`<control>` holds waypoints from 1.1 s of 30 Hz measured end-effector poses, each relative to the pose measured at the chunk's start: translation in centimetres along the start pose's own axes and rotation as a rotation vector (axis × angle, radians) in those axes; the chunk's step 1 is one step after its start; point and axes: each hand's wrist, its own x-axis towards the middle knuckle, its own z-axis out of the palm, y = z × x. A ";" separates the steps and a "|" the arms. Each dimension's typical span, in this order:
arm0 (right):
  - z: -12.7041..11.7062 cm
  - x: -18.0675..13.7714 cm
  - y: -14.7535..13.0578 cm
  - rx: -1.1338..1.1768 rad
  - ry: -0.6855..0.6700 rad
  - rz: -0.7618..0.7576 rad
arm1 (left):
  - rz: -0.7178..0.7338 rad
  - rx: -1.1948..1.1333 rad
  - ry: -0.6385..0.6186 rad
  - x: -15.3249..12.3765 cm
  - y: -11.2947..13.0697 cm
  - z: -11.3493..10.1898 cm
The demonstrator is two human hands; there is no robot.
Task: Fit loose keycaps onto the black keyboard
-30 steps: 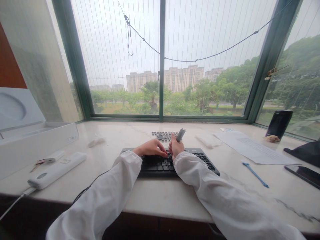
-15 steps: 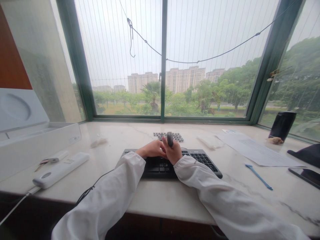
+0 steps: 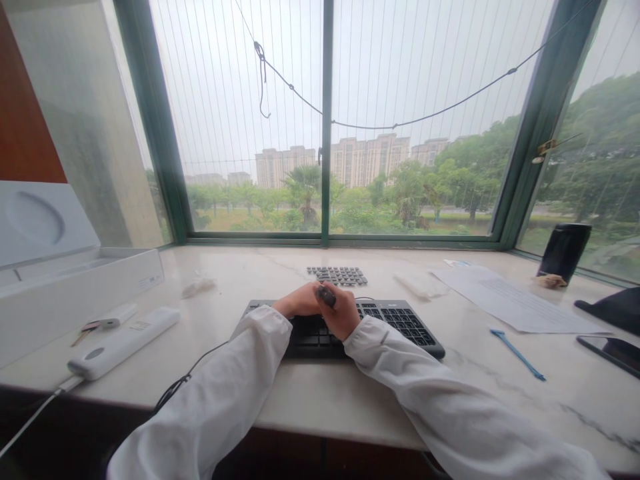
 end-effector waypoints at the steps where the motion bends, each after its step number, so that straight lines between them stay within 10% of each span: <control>1: 0.0 0.2 0.1 -0.027 0.061 0.039 | -0.022 0.008 0.013 0.0 0.0 0.0; 6: -1.4 2.2 0.8 -0.152 0.176 0.157 | -0.144 0.018 0.025 0.0 0.3 -0.2; 15: -3.5 3.2 5.2 -0.364 -0.276 0.346 | -0.106 0.221 0.469 0.1 -0.7 -0.6; 33: -2.9 3.4 5.2 -0.261 -0.307 0.449 | -0.003 0.383 0.497 0.1 -0.6 -0.6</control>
